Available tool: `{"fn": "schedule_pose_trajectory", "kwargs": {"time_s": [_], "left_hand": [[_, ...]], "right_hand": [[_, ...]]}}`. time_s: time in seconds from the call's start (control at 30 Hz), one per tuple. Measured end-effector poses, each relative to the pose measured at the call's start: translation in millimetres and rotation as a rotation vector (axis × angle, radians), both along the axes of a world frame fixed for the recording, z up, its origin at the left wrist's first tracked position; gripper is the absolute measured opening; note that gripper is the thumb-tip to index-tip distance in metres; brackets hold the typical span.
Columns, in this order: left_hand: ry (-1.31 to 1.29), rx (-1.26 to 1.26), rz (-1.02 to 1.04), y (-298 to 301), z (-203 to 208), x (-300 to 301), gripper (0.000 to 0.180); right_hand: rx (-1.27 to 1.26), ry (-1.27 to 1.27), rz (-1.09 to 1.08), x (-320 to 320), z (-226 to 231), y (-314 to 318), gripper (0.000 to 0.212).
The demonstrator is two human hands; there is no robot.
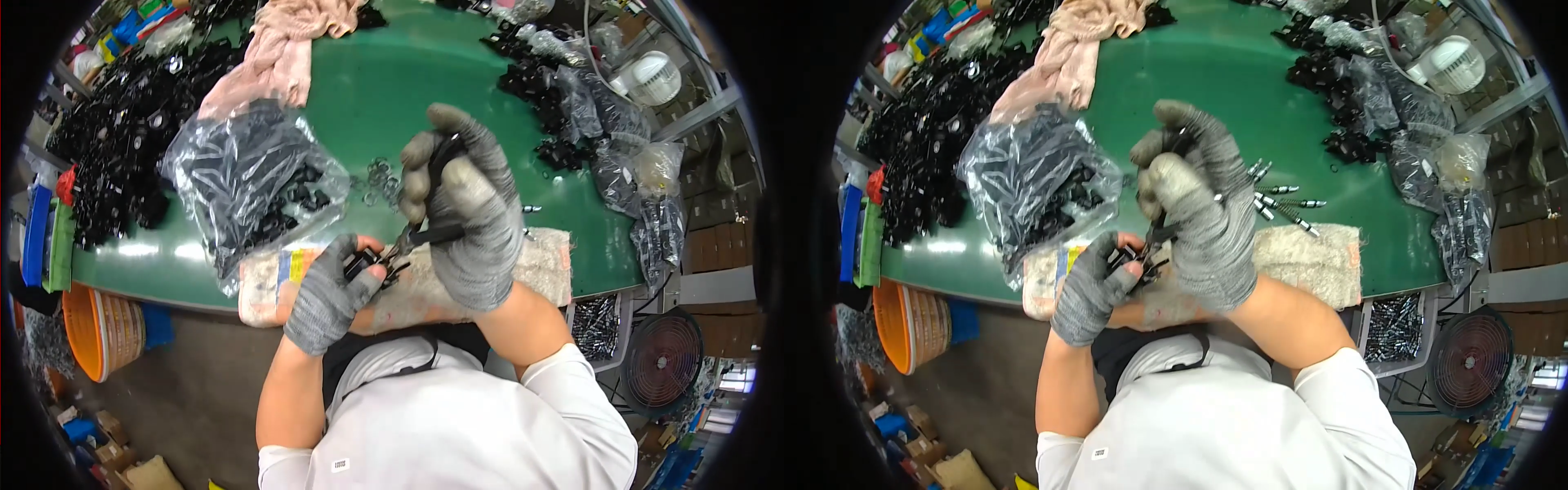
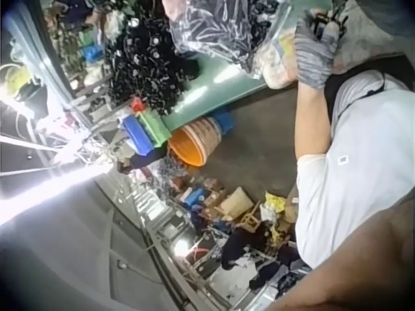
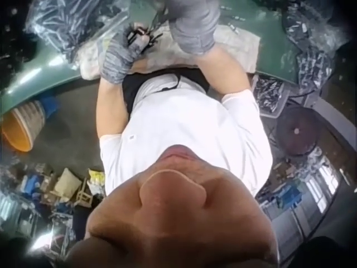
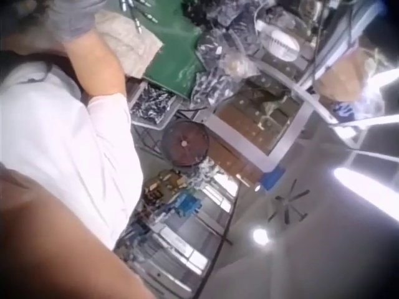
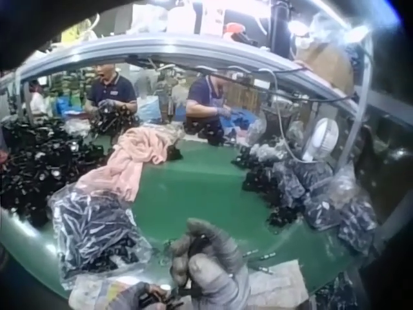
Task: Assembling small black components and metal fasteners at a workstation.
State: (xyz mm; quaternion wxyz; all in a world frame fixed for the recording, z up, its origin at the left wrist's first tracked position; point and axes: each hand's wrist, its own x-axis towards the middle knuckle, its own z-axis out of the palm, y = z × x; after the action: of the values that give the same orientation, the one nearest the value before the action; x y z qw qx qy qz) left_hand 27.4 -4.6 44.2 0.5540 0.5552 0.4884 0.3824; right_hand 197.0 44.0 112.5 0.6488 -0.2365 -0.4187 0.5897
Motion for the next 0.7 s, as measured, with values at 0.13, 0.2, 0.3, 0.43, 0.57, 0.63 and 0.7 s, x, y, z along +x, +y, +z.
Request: {"fn": "schedule_pose_trajectory", "kwargs": {"time_s": [0.13, 0.2, 0.3, 0.43, 0.57, 0.63, 0.7], "left_hand": [[0.103, 0.0, -0.001, -2, -4, -6, 0.029], [-0.087, -0.115, -0.03, 3, -10, -3, 0.029], [-0.117, -0.118, -0.021, 0, -18, -5, 0.028], [-0.079, -0.026, 0.001, -4, -27, -5, 0.027], [-0.03, 0.023, -0.015, -4, -26, -8, 0.029], [0.018, -0.049, -0.034, -3, -17, -9, 0.029], [0.0, -0.087, -0.034, -3, -17, -8, 0.029]], "right_hand": [[0.05, 0.027, -0.037, -8, -10, -2, 0.039], [0.043, 0.019, -0.016, -9, -16, 2, 0.039], [0.032, 0.035, -0.04, -15, -23, 3, 0.039], [0.072, -0.058, -0.042, -14, -28, -2, 0.042], [0.14, -0.056, 0.096, -3, -17, -10, 0.047], [0.138, -0.076, 0.073, -5, -19, -10, 0.047], [0.105, -0.026, 0.056, -5, -24, -7, 0.045]]}}
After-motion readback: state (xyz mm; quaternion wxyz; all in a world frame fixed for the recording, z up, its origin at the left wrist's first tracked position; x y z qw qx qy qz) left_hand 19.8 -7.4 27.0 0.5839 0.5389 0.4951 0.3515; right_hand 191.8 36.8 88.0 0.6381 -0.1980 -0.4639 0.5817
